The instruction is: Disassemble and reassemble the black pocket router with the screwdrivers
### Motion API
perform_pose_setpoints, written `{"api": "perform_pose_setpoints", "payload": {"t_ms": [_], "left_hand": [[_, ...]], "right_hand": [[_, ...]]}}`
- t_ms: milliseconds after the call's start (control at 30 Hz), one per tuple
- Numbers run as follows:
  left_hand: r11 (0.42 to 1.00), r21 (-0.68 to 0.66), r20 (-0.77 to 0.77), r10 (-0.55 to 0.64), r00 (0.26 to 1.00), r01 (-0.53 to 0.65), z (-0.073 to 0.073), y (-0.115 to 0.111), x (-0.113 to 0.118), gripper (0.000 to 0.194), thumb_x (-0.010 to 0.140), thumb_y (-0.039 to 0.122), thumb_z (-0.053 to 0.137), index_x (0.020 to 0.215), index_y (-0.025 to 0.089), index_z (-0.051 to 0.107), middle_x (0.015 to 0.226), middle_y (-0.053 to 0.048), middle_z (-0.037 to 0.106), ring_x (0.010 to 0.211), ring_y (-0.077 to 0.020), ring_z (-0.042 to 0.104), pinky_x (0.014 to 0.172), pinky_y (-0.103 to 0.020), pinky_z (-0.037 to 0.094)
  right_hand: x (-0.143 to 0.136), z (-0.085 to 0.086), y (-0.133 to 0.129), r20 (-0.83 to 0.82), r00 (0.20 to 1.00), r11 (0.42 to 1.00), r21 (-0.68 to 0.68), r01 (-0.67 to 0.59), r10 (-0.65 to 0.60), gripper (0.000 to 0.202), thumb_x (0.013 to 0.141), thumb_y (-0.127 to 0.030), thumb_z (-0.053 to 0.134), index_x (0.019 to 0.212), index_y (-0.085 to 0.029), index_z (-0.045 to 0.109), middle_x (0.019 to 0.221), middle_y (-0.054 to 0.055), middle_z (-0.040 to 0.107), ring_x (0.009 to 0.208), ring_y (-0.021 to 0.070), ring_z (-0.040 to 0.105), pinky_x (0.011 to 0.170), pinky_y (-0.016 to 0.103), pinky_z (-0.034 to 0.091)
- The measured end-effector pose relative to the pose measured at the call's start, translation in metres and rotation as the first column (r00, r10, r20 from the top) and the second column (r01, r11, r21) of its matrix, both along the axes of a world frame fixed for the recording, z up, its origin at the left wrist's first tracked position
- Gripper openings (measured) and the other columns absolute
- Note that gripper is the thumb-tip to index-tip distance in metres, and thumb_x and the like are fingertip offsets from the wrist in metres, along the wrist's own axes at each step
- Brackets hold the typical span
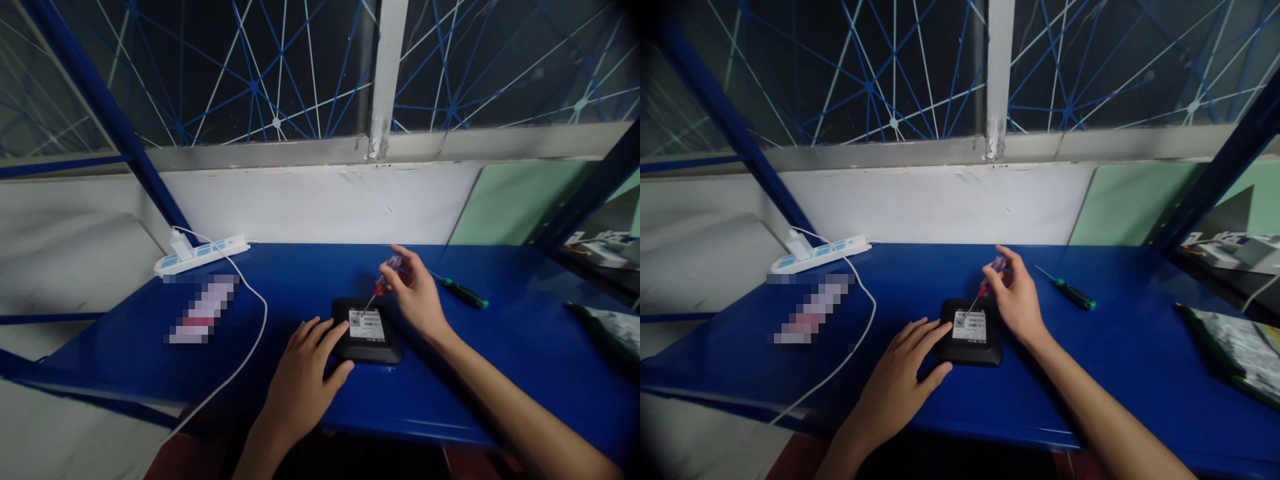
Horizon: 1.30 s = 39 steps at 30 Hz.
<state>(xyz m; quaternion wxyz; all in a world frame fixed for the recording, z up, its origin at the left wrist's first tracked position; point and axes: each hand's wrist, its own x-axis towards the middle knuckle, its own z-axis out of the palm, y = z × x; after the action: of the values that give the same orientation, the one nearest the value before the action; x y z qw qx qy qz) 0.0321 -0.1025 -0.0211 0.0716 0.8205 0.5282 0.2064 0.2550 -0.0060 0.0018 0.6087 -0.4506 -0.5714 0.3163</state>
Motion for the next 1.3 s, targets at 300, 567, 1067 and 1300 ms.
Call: {"api": "perform_pose_setpoints", "payload": {"t_ms": [300, 567, 1067, 1300], "left_hand": [[1.000, -0.001, -0.012, -0.001, 1.000, 0.001, -0.001, 0.000, -0.001, 0.051, 0.097, 0.036, 0.058, 0.145, 0.039, 0.043, 0.145, 0.001, 0.055, 0.140, -0.0289, 0.042, 0.113, -0.059, 0.040], [1.000, 0.013, -0.020, -0.006, 1.000, 0.006, 0.001, -0.003, -0.001, 0.045, 0.098, 0.035, 0.056, 0.142, 0.041, 0.047, 0.141, 0.002, 0.057, 0.137, -0.0278, 0.047, 0.111, -0.058, 0.042], [0.996, 0.095, 0.029, -0.001, 1.000, -0.002, 0.002, -0.006, 0.000, 0.039, 0.095, 0.027, 0.059, 0.134, 0.032, 0.055, 0.130, -0.002, 0.064, 0.124, -0.0263, 0.058, 0.105, -0.051, 0.051], [0.996, 0.085, 0.014, 0.010, 1.000, -0.011, 0.002, -0.005, 0.000, 0.039, 0.096, 0.028, 0.058, 0.134, 0.033, 0.055, 0.131, -0.001, 0.064, 0.125, -0.0251, 0.057, 0.106, -0.049, 0.051]], "right_hand": [[0.028, -0.001, 0.018, 0.098, 0.967, 0.971, 0.051, 0.233, -0.237, 0.048, 0.088, -0.043, 0.063, 0.131, -0.022, 0.054, 0.080, 0.001, 0.061, 0.062, 0.0169, 0.064, 0.051, 0.031, 0.053], [0.021, -0.001, 0.013, 0.214, 0.949, 0.970, 0.129, 0.208, -0.232, 0.044, 0.092, -0.040, 0.059, 0.131, -0.022, 0.054, 0.083, 0.003, 0.065, 0.065, 0.0173, 0.065, 0.062, 0.034, 0.054], [0.015, 0.002, 0.006, 0.186, 0.972, 0.989, 0.060, 0.134, -0.143, 0.038, 0.095, -0.047, 0.052, 0.127, -0.027, 0.052, 0.091, 0.004, 0.059, 0.064, 0.0172, 0.064, 0.061, 0.034, 0.052], [0.015, 0.000, 0.008, 0.159, 0.980, 0.993, 0.019, 0.117, -0.118, 0.042, 0.094, -0.049, 0.053, 0.129, -0.026, 0.049, 0.089, 0.003, 0.059, 0.064, 0.0173, 0.064, 0.061, 0.034, 0.053]]}}
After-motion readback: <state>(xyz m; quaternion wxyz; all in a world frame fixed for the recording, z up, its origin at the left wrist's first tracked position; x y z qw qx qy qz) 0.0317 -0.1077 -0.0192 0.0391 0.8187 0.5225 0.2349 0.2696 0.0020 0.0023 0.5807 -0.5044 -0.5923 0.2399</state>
